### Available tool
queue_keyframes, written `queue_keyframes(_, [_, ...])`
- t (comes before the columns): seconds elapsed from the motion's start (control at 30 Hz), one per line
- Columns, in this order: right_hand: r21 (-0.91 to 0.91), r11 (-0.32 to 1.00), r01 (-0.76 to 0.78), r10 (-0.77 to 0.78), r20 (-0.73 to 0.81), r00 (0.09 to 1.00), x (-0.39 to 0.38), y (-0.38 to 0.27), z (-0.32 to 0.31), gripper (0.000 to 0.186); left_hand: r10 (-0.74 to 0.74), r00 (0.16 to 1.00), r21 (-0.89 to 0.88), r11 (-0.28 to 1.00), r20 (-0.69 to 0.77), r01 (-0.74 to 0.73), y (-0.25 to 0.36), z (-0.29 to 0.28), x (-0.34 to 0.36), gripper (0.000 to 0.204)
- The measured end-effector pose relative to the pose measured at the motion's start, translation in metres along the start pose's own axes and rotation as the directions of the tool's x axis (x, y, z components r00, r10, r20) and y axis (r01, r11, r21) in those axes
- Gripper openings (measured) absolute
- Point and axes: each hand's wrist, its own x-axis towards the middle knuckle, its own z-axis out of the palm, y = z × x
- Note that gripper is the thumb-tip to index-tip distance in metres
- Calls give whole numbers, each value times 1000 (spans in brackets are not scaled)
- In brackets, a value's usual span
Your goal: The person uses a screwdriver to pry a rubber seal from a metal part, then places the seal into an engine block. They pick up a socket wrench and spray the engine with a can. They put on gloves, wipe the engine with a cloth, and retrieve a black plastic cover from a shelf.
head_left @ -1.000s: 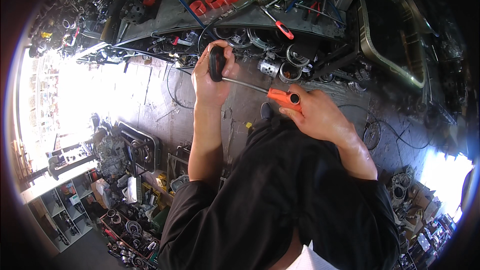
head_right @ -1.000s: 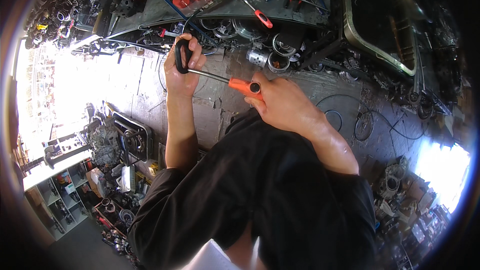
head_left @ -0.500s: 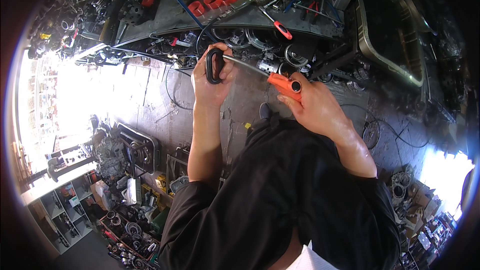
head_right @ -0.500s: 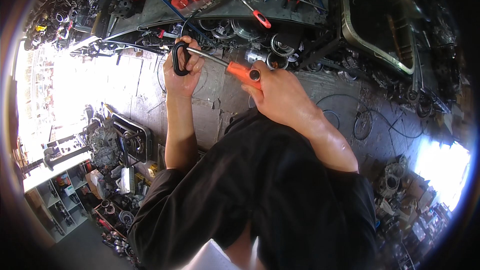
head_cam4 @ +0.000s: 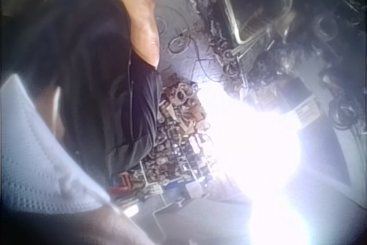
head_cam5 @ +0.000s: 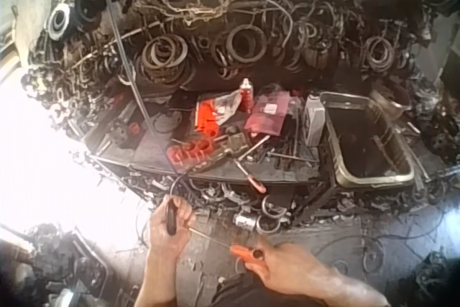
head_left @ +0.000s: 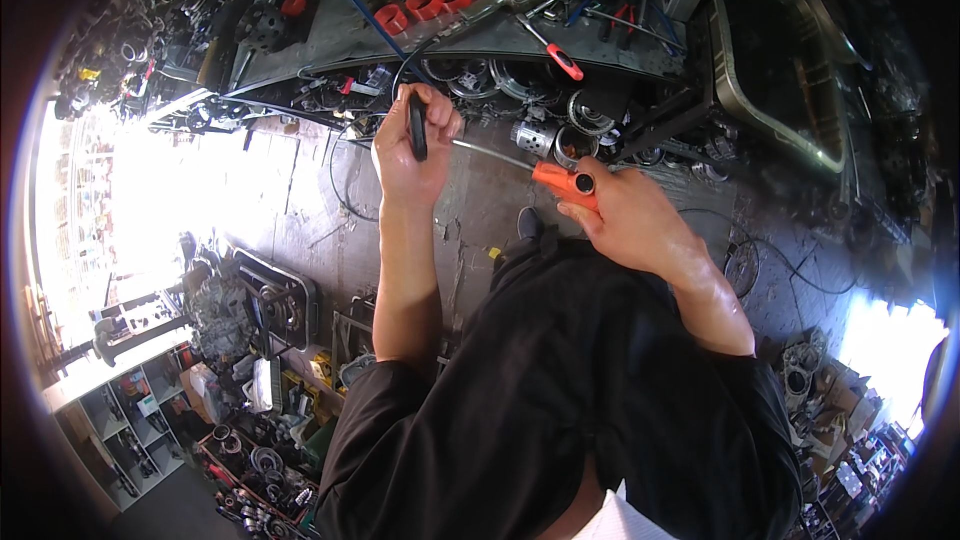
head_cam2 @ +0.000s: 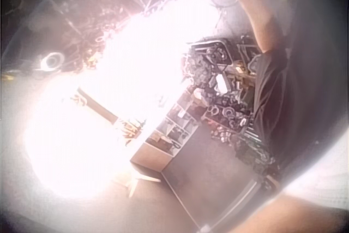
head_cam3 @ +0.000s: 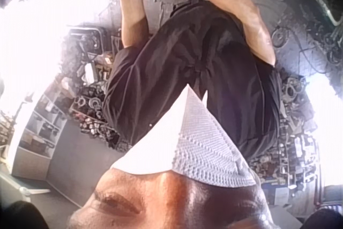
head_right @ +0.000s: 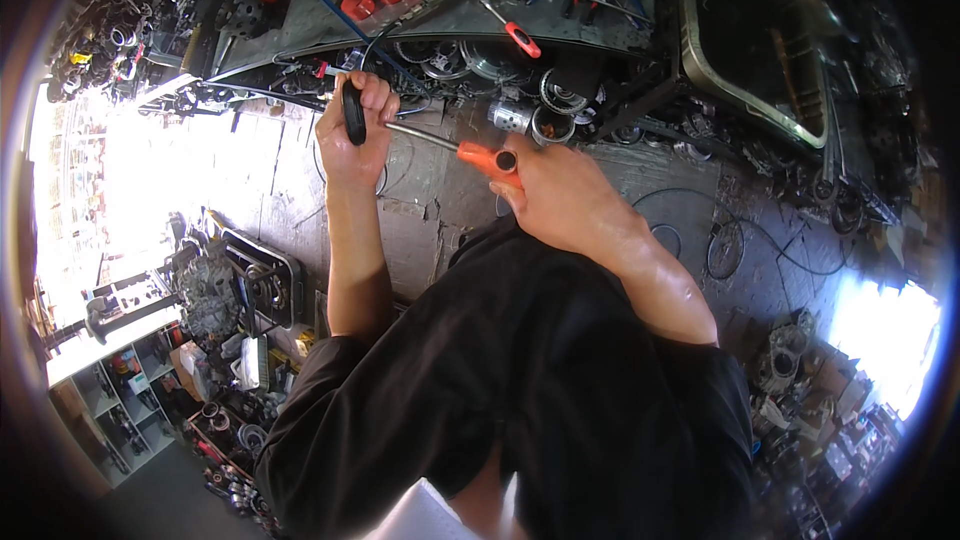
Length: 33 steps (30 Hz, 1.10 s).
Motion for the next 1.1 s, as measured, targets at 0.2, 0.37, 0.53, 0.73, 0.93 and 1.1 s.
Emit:
queue_keyframes(0.2, [38, 998, 43, -45, 62, 997, 4, -5, 0, 47, -49, 998, -58, 997, -28, 47, 2, -2, -3, 30])
queue_keyframes(0.37, [15, 998, -60, 60, -1, 998, 16, -11, -2, 35, -45, 999, -59, 997, 8, 45, -1, -7, -3, 34])
queue_keyframes(0.53, [39, 996, -83, 83, -2, 997, 22, -11, 7, 37, -83, 996, -79, 993, 27, 85, -7, -7, -3, 34])
queue_keyframes(0.73, [18, 1000, 16, -17, 85, 996, 15, 1, 12, 48, -65, 993, 7, 998, -102, 66, -1, -2, -4, 31])
queue_keyframes(0.93, [43, 998, 34, -38, 83, 996, 12, 5, 4, 49, 93, 966, 226, 973, -240, -38, 2, -6, -1, 22])
queue_keyframes(1.1, [-12, 1000, -17, 17, 34, 999, 16, 0, 8, 37, 119, 971, 222, 972, -207, -72, 1, -4, 2, 15])
